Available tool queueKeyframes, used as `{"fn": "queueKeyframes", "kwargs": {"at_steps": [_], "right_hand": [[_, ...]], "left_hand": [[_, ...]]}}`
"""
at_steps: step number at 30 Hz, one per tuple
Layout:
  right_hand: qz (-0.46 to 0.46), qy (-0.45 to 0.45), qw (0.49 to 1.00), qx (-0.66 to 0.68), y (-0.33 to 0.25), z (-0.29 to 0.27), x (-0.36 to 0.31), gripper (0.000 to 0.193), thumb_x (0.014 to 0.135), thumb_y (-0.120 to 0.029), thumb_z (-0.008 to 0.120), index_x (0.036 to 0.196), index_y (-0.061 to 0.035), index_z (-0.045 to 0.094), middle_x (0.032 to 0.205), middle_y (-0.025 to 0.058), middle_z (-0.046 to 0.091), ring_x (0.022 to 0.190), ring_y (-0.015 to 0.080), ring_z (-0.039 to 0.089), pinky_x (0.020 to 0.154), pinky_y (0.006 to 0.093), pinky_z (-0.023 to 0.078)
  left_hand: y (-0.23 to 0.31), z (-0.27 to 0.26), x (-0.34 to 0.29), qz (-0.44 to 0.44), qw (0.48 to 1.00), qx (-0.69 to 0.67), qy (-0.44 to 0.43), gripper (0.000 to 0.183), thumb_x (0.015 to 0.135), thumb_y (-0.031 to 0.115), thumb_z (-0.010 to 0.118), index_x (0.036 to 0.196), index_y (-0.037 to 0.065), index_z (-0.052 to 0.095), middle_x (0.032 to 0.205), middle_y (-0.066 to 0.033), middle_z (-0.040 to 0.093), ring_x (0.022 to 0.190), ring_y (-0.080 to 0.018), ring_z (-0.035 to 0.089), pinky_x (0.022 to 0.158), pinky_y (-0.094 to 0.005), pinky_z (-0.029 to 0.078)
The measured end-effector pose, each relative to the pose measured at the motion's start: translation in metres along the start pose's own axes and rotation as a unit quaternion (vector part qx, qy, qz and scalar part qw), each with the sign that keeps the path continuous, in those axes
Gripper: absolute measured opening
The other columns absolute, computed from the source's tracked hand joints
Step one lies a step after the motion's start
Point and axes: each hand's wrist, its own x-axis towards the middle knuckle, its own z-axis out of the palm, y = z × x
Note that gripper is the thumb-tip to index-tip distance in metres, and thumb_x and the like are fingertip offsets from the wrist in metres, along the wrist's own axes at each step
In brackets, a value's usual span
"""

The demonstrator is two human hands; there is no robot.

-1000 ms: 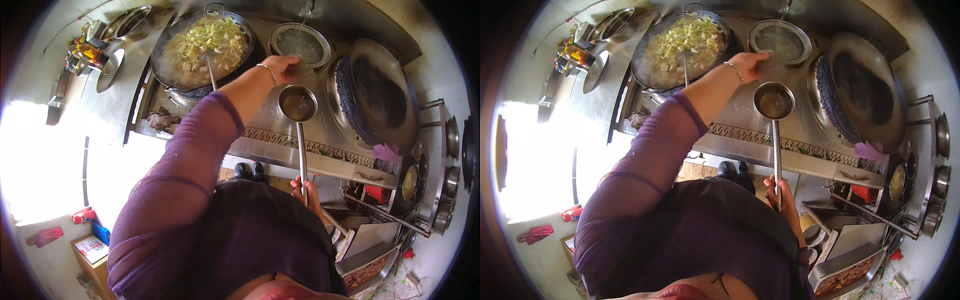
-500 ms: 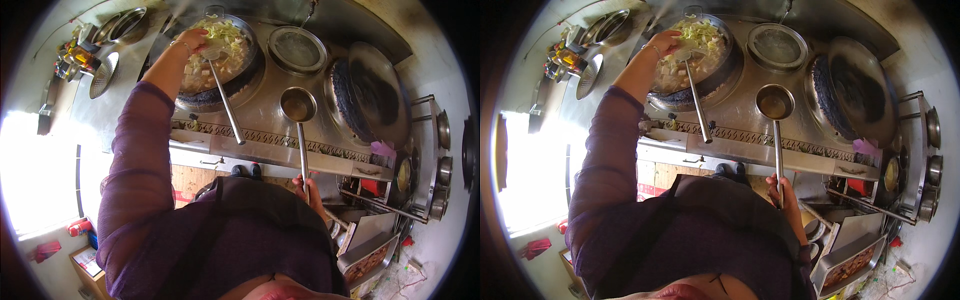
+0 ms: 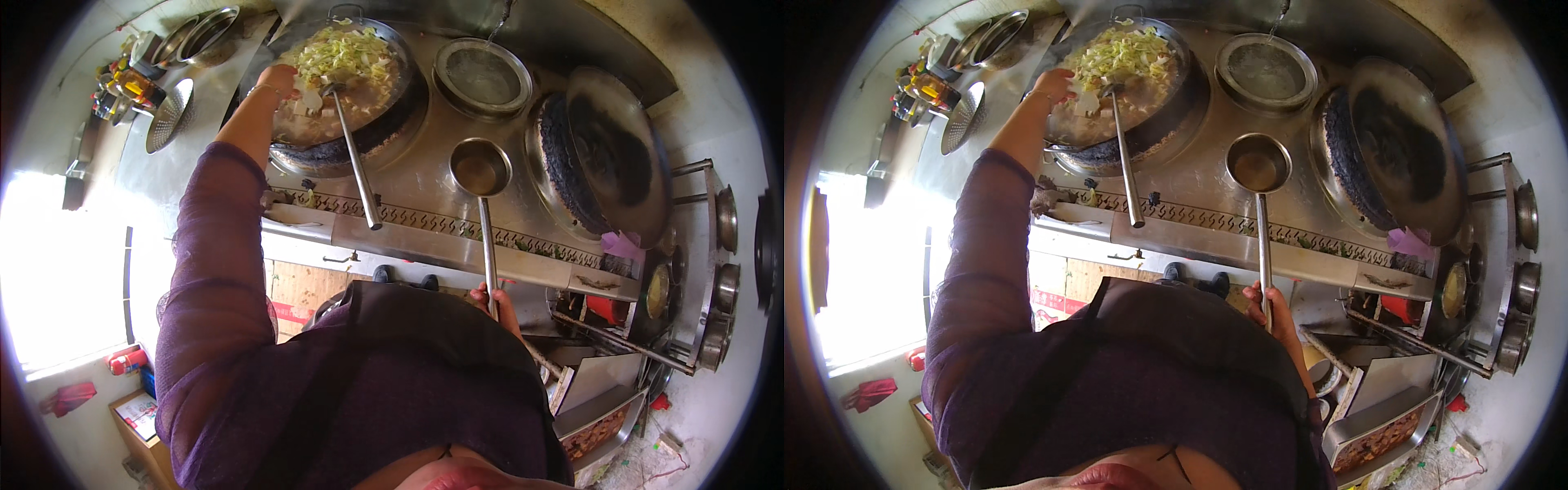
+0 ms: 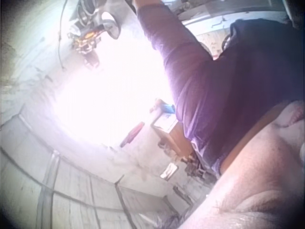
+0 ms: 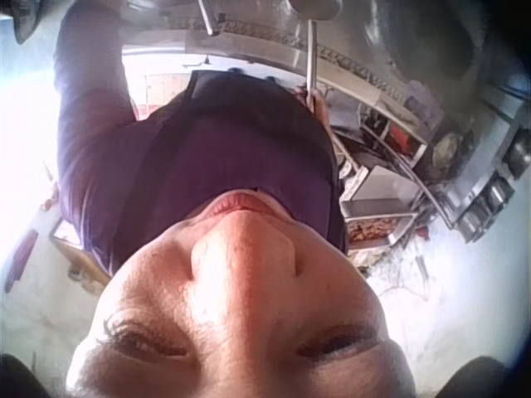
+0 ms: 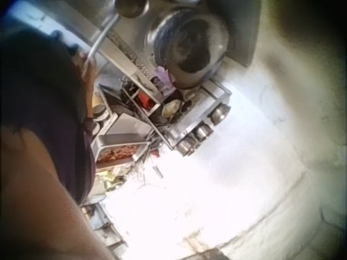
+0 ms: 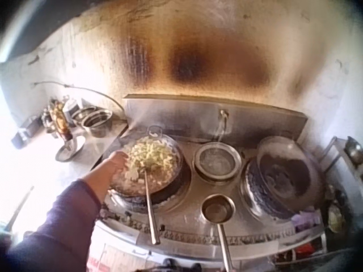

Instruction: The person slices tofu into cubes and adds them to a wok containing vegetables. They stir the contents, then add a powdered seasoning from a yellow packet and liquid from a ladle, continuing to stir the mixture in the wok.

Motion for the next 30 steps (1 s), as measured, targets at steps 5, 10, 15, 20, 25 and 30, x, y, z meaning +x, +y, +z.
{"fn": "queueKeyframes", "kwargs": {"at_steps": [5,10,15,20,25,30], "right_hand": [[0.009,-0.034,0.999,-0.006,-0.010,-0.009,0.000,0.034,0.093,-0.038,0.050,0.113,-0.0100,0.053,0.098,0.0047,0.066,0.044,0.0100,0.035,0.046,0.0257,0.032],[0.008,-0.037,0.997,-0.067,-0.028,-0.018,-0.004,0.033,0.091,-0.036,0.049,0.109,-0.0077,0.050,0.091,0.0079,0.061,0.043,0.0095,0.038,0.046,0.0254,0.034],[0.050,-0.068,0.995,-0.062,-0.035,-0.029,0.007,0.030,0.089,-0.030,0.049,0.107,-0.0057,0.048,0.096,0.0124,0.059,0.044,0.0107,0.042,0.043,0.0256,0.035],[0.070,-0.084,0.990,-0.088,-0.030,-0.047,0.020,0.027,0.089,-0.026,0.046,0.106,-0.0053,0.049,0.097,0.0131,0.060,0.046,0.0126,0.044,0.043,0.0258,0.037],[0.045,-0.099,0.990,-0.093,-0.031,-0.054,0.018,0.025,0.090,-0.026,0.046,0.105,-0.0060,0.049,0.096,0.0111,0.059,0.048,0.0112,0.044,0.043,0.0249,0.037],[0.037,-0.105,0.993,-0.040,-0.032,-0.048,0.010,0.024,0.091,-0.027,0.047,0.104,-0.0071,0.050,0.096,0.0092,0.057,0.052,0.0096,0.043,0.046,0.0228,0.036]], "left_hand": [[0.014,-0.001,-0.031,0.051,0.935,0.351,-0.017,0.037,0.088,0.005,0.051,0.119,0.018,0.066,0.122,-0.0085,0.065,0.110,-0.0272,0.063,0.085,-0.0401,0.054],[0.108,-0.036,-0.070,-0.067,0.949,0.305,0.048,0.032,0.086,0.017,0.055,0.115,0.018,0.069,0.123,-0.0107,0.064,0.111,-0.0283,0.063,0.090,-0.0403,0.052],[0.283,0.007,-0.058,0.198,0.958,-0.201,0.051,0.025,0.084,0.024,0.061,0.105,0.013,0.069,0.093,-0.0128,0.070,0.084,-0.0271,0.067,0.078,-0.0374,0.052],[0.448,0.122,-0.073,0.307,0.933,0.053,-0.183,0.066,0.080,0.027,0.065,0.141,0.009,0.045,0.141,-0.0188,0.046,0.125,-0.0349,0.049,0.104,-0.0397,0.042],[0.472,0.196,-0.075,0.219,0.943,0.113,-0.224,0.080,0.078,0.029,0.065,0.148,0.012,0.033,0.148,-0.0227,0.034,0.132,-0.0409,0.040,0.108,-0.0433,0.038],[0.463,0.233,-0.070,0.236,0.947,0.127,-0.177,0.076,0.078,0.041,0.061,0.146,0.017,0.038,0.147,-0.0242,0.036,0.133,-0.0418,0.039,0.108,-0.0455,0.037]]}}
